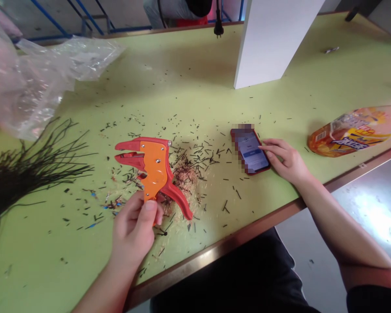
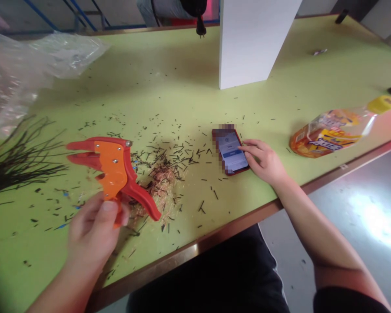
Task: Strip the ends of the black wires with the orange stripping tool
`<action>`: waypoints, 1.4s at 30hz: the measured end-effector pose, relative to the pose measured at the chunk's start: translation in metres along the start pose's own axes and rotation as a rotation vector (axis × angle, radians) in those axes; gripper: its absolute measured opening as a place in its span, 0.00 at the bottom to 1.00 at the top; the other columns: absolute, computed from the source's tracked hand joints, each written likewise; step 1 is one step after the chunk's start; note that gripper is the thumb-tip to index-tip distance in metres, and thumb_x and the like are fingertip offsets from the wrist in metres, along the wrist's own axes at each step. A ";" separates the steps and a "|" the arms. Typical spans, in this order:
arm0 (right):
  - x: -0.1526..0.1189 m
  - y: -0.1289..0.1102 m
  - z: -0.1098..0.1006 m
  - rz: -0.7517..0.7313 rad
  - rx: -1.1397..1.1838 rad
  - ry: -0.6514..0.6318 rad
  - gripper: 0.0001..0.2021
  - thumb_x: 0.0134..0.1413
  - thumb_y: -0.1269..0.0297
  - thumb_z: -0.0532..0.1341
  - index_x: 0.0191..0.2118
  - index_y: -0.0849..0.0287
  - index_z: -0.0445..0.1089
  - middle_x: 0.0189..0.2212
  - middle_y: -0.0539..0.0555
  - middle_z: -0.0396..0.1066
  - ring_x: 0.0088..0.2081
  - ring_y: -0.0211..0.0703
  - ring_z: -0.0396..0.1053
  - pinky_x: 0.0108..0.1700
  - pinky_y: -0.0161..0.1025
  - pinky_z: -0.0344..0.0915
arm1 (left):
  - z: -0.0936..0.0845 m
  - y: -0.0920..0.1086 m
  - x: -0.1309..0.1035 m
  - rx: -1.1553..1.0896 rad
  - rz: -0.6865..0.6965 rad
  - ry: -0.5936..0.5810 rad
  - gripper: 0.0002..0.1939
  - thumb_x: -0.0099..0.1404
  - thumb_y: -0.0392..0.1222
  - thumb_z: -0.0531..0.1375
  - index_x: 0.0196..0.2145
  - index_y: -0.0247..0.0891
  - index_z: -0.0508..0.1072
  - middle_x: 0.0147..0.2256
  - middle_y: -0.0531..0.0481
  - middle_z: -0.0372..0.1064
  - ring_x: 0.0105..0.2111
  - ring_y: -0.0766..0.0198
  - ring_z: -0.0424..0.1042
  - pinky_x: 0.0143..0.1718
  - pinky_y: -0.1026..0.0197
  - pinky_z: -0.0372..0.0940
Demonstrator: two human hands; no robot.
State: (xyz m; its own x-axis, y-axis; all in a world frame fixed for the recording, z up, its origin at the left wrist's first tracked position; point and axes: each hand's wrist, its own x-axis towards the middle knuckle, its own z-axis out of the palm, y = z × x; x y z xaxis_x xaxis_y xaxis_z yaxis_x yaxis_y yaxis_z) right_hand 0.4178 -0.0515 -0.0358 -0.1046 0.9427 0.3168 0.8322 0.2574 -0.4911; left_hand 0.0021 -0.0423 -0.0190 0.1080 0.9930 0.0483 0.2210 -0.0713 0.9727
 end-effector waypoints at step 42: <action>-0.001 -0.004 -0.002 0.055 0.001 -0.077 0.19 0.75 0.58 0.54 0.66 0.51 0.68 0.63 0.63 0.71 0.63 0.60 0.71 0.65 0.61 0.71 | 0.002 0.015 0.003 -0.012 -0.085 0.113 0.26 0.67 0.65 0.64 0.24 0.41 0.70 0.18 0.55 0.63 0.18 0.66 0.62 0.20 0.64 0.59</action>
State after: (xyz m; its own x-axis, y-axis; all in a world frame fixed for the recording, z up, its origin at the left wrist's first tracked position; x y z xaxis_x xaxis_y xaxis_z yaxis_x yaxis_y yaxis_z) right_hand 0.4155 -0.0543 -0.0326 -0.1003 0.9689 0.2264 0.8375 0.2050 -0.5065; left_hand 0.0073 -0.0405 -0.0044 -0.0202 0.9998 -0.0095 0.2126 0.0136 0.9770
